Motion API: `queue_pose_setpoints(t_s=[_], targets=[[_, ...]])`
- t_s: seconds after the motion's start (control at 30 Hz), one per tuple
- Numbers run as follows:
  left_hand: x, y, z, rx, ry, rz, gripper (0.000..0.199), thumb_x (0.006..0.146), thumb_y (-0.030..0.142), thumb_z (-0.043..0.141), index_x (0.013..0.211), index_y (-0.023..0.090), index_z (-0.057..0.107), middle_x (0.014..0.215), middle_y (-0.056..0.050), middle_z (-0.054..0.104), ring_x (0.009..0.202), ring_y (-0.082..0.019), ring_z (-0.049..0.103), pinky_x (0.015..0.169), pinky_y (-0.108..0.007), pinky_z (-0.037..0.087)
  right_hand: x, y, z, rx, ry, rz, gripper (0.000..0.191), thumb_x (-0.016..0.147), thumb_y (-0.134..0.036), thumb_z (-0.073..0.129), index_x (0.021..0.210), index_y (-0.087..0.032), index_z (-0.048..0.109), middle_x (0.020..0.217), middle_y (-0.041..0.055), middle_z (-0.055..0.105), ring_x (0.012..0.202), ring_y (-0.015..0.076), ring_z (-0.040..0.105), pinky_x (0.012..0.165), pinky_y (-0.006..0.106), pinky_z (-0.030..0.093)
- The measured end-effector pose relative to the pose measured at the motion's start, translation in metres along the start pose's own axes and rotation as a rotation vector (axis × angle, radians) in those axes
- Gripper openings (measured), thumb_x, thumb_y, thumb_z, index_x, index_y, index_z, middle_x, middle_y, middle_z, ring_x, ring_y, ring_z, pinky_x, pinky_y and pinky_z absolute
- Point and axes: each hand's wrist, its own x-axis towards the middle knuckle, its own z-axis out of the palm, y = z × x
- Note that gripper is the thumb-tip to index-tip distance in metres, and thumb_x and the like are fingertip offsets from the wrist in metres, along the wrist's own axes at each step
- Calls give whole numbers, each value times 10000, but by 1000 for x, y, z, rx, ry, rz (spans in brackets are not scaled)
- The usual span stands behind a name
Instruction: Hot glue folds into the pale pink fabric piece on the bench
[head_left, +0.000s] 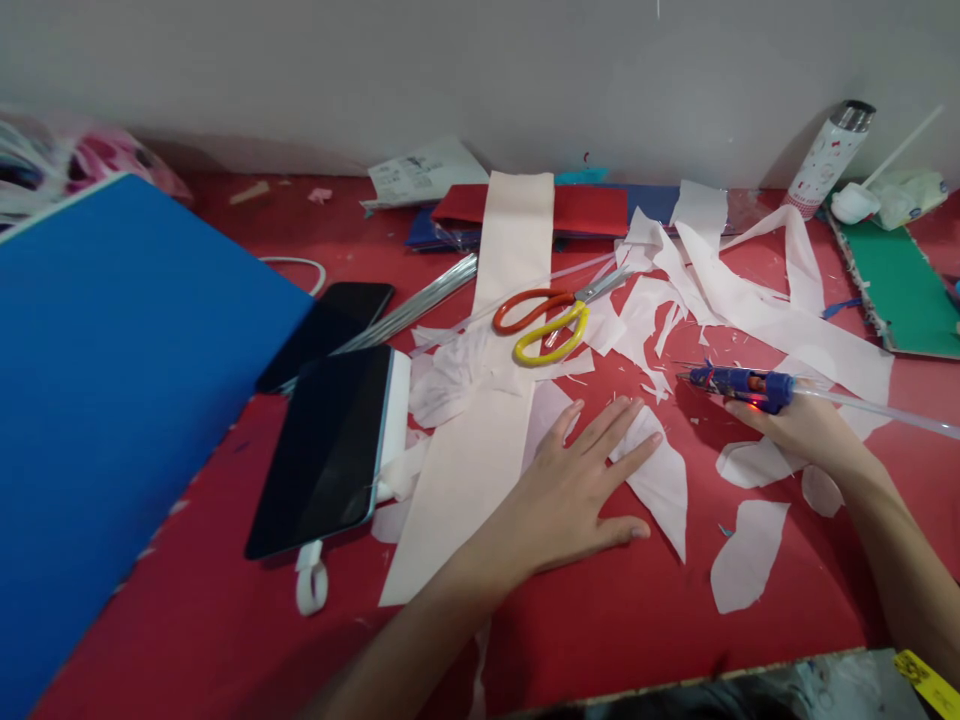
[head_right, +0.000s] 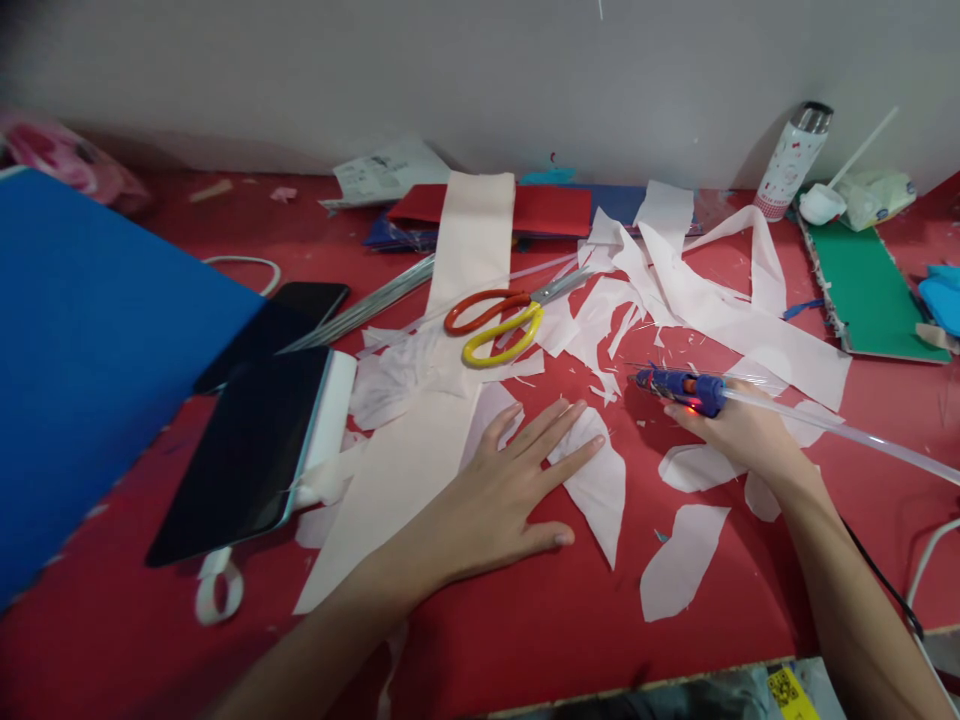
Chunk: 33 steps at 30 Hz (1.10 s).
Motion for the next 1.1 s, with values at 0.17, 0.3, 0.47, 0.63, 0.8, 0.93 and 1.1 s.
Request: queue_pose_setpoints(t_s=[0.17,0.3,0.47,0.63,0.8,0.93,1.1], targets=[[-1,2,3,13,30,15,757,805,653,472,1424,259,286,1528,-141,171,1380,-328,196,1082,-565,102,0,1,0,13,-4,-28,363,781,-549,528,804,-230,702,657,23,672,555,178,604,492,265,404],[0,4,3,17,31,11,757,801,653,478,1419,253,297,1523,-145,184,1377,-333,203,1077,-569,123,0,3,1,4,1,-19,374,778,-557,532,808,-228,708,643,28,668,543,183,599,487,269,400],[1,6,1,22,28,18,751,779,654,512,1396,264,338,1513,-154,210,1366,-342,227,1062,-578,159,0,4,2,10,4,-25,361,776,-546,541,842,-231,706,696,33,688,583,190,618,523,270,420],[2,7,1,20,46,39,744,771,658,520,1381,261,366,1502,-158,240,1351,-347,261,1050,-587,185,0,3,1,0,9,-19,373,775,-545,536,803,-215,707,661,44,682,577,202,624,503,269,410],[1,8,3,28,65,73,755,776,670,503,1387,252,359,1501,-160,244,1360,-354,239,1045,-592,183,1,2,0,-22,-1,-11,356,779,-526,532,812,-222,715,628,36,675,552,195,614,468,261,382],[1,9,4,45,52,80,759,775,675,499,1395,267,344,1506,-140,242,1365,-354,222,1050,-584,180,1,2,1,-21,-8,-5,361,778,-540,527,792,-229,712,607,25,662,531,186,602,466,261,377],[1,10,4,72,52,85,748,780,687,475,1394,281,346,1502,-120,262,1359,-356,229,1051,-574,169,1,3,1,-15,-3,-29,386,787,-554,512,787,-216,698,622,27,657,538,178,596,491,263,391]])
